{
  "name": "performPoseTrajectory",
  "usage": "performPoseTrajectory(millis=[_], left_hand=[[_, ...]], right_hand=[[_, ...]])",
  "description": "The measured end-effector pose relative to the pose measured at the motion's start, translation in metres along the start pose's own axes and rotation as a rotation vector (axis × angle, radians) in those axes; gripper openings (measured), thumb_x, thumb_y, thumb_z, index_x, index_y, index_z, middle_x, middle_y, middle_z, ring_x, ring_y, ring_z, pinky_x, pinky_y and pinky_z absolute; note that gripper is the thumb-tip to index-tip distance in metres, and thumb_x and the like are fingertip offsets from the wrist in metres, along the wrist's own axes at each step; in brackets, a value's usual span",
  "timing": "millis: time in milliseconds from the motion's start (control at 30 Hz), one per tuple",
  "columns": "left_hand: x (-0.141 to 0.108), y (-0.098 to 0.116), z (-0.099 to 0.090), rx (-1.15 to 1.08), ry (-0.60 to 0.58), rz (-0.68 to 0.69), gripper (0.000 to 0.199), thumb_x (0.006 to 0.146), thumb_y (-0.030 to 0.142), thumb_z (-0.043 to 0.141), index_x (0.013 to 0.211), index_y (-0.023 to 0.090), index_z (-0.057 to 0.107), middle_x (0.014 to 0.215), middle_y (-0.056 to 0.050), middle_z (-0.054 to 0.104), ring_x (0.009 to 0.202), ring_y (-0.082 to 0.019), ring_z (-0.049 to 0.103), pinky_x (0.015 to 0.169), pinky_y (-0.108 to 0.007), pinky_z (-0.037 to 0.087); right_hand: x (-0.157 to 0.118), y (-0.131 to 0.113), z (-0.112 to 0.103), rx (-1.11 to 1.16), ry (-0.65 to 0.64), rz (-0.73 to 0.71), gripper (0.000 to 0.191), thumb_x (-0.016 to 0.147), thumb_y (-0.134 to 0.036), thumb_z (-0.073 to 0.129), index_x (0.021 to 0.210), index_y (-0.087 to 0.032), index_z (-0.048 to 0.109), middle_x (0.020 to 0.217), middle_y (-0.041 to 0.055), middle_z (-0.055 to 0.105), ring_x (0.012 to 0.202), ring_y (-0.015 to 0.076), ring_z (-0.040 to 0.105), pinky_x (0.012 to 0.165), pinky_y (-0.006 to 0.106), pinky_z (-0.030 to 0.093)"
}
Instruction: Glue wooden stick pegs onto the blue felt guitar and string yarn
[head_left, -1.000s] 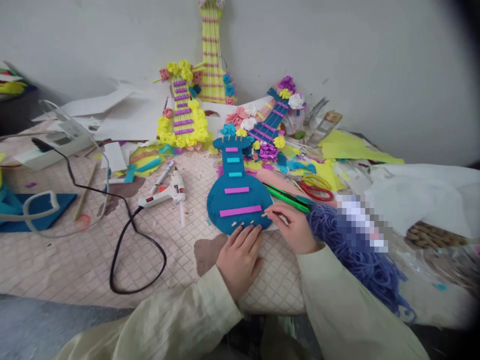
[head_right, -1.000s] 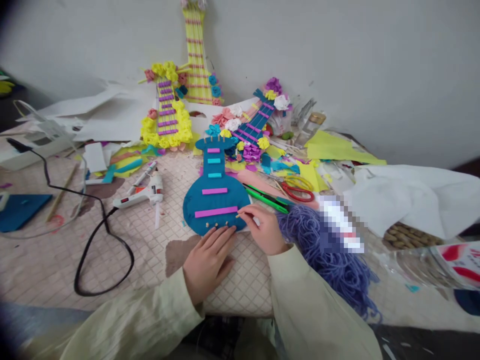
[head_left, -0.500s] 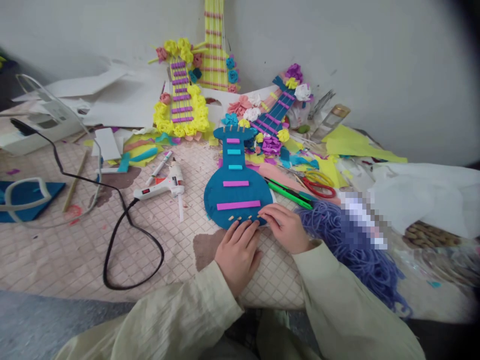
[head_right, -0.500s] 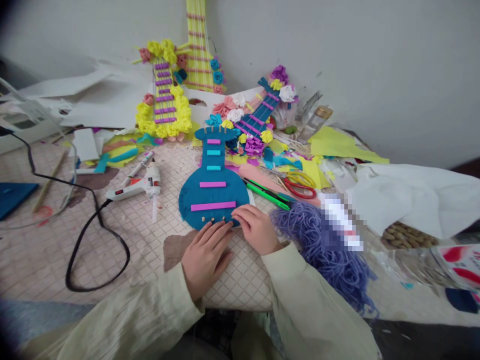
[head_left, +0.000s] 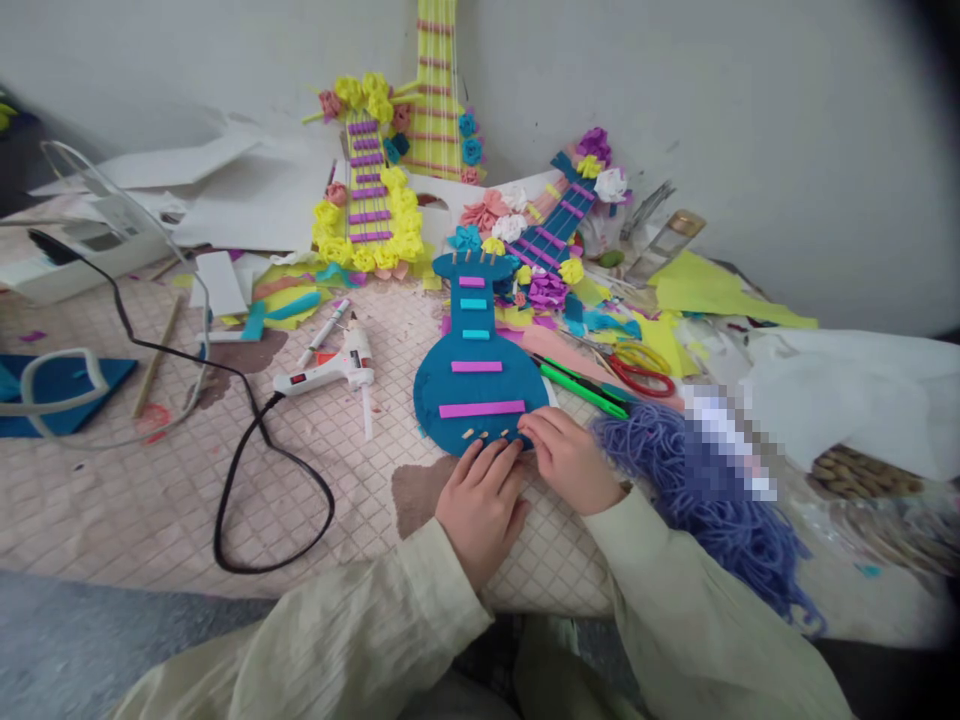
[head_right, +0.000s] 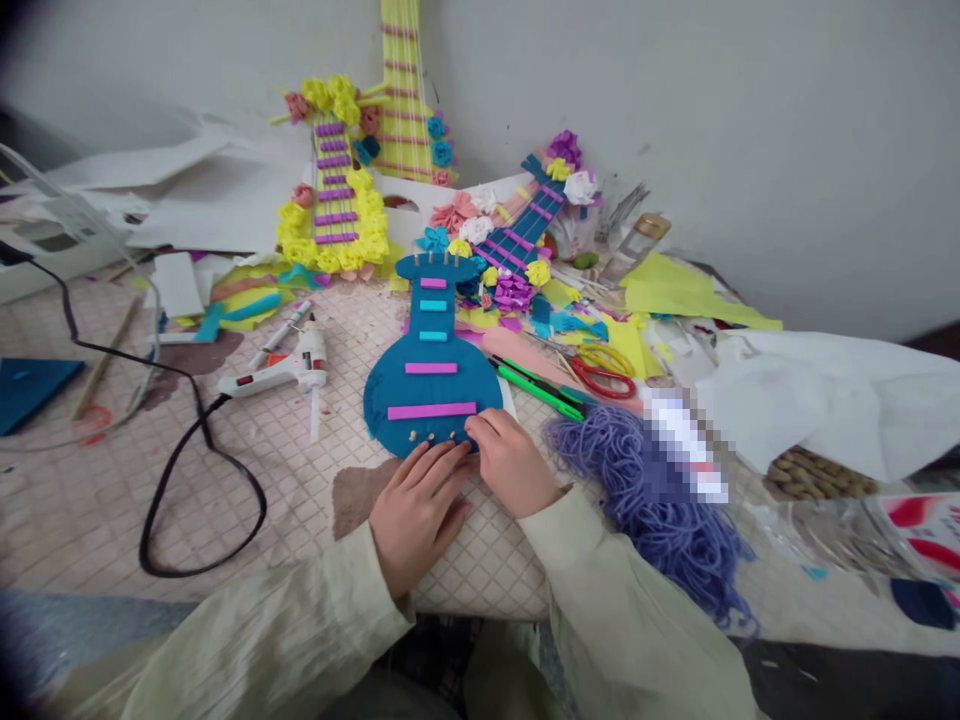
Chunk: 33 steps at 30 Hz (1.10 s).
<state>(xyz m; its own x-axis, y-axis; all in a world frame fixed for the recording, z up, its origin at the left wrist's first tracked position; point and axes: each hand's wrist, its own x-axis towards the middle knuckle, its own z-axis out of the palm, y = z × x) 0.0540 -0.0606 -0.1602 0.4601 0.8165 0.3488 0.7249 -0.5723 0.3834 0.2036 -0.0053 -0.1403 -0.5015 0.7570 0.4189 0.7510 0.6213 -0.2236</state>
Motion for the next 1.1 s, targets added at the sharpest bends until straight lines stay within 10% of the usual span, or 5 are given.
performPoseTrajectory(millis=[1100], left_hand=[[-0.001,-0.002,0.001,-0.010,-0.005,0.025,0.037,0.080,0.024,0.046,0.115,0.014,0.052,0.127,-0.008,0.050,0.120,-0.022,0.041,0.105,-0.043,0.030]], right_hand=[[-0.007,0.001,0.015,0.197,0.075,0.218,0.020,0.083,-0.014,0.042,0.081,-0.017,0.062,0.080,0.0069,0.060,0.077,0.0174,0.056,0.072,0.030,0.046]])
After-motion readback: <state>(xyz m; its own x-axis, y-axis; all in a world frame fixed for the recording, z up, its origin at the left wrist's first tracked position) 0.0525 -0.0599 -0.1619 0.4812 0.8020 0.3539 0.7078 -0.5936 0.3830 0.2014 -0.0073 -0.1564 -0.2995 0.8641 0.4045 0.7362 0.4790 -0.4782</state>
